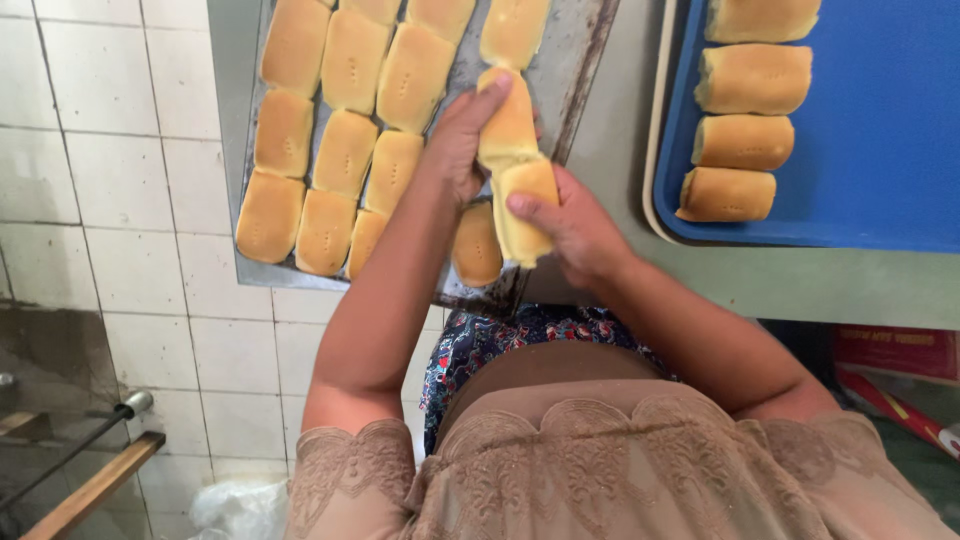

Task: The person transfers baked bread rolls one at a time from a metal baking tray to a blue plastic tray, arranging them in neat rows. They occasionally turn or reposition rolls to fit them together, and at one point carry a tray of rolls to a rack before continuing to fill the blue tray.

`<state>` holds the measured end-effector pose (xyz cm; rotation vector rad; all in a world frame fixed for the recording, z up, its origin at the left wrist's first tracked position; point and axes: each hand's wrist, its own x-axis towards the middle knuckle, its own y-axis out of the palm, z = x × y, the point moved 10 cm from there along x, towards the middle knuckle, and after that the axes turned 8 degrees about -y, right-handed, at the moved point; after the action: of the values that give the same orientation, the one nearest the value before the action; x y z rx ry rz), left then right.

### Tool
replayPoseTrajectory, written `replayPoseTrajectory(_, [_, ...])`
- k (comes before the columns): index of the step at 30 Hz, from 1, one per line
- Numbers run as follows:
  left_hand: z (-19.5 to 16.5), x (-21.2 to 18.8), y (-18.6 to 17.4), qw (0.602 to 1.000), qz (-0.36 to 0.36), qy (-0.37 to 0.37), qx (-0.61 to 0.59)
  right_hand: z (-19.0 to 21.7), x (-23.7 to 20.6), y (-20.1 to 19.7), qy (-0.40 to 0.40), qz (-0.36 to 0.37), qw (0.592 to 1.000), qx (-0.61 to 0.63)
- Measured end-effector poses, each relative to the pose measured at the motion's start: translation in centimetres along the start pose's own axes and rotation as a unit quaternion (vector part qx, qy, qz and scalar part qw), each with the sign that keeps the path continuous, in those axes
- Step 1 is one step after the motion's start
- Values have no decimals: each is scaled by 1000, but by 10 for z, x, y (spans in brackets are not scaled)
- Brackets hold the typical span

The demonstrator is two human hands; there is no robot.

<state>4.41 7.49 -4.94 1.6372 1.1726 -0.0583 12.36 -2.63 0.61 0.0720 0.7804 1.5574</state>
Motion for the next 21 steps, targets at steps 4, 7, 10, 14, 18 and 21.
replayPoseTrajectory(4, [-1,-5,19,1000,6,12,-6,4,-19,-7,-3,-21,1000,-20])
replayPoseTrajectory(7, [-1,-10,25,1000,9,17,-16,7,-30,-13,-2,-26,997,-69])
replayPoseTrajectory(10, [-7,-10,32,998,28,53,-5,11,-30,-22,-7,-15,997,-78])
replayPoseTrajectory(14, [-5,-7,22,998,-11,51,-36,4,-37,-30,17,7,994,-112])
replayPoseTrajectory(18, [-16,-16,13,996,-8,80,-37,-16,-43,-29,62,44,993,-92])
replayPoseTrajectory(21, [-21,-37,16,996,-12,91,14,-16,-35,-40,70,20,992,-100])
